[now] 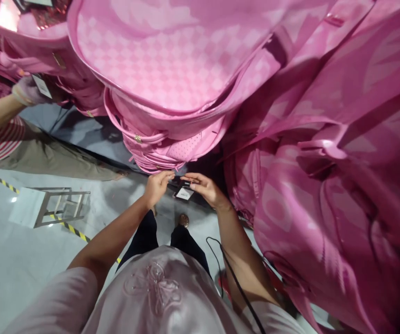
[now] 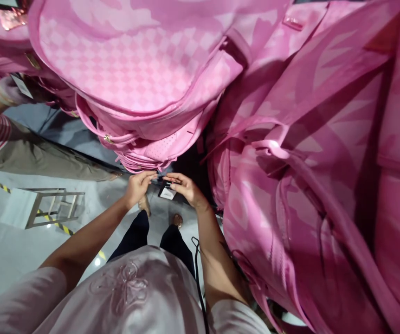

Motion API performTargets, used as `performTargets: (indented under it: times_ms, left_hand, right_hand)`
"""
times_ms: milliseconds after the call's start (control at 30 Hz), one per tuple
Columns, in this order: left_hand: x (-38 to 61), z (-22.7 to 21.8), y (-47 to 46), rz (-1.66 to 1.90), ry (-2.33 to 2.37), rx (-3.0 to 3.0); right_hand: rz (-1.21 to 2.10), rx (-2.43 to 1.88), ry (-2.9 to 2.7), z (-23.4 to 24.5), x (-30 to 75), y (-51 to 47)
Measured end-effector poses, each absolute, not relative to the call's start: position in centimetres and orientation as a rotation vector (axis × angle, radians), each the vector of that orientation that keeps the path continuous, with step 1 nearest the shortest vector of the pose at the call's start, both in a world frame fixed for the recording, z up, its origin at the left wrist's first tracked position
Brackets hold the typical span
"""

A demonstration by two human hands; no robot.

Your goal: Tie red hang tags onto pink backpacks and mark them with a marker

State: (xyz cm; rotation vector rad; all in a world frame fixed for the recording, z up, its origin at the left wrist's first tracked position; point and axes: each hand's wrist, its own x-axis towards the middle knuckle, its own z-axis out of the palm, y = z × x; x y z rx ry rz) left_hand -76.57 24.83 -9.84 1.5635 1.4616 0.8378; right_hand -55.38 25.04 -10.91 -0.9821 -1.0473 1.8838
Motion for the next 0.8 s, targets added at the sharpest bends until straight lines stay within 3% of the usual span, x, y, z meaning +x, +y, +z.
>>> performTargets:
  times_ms: [267,400,533,633,800]
  left_hand:
    - [-76.6,-10.2,25.4,0.874,1.564,2.170]
    - [-76.9,-11.2,24.7,0.870,1.514,2.393]
    - [-76.5,-12.2,24.9,1.014,1.369,2.157]
    - [-76.0,-12.6,25.3,1.153,1.461,1.867]
    - [-75.8,-13.0,25.4,1.227,1.558,1.639]
  right_hand:
    - [1.367,-1.325,-1.232,-12.6,-57.3,25.7]
    - [0.844,-1.421,-1.663,-12.6,-57.6,26.2]
    - [0.391,-1.425,-1.858,-12.2,-58.3,26.1]
    - [0.416,-1.302,-1.759,-12.2,-59.2,26.2]
    - [0.803,-1.355,-1.265,-12.4,-60.0,27.0]
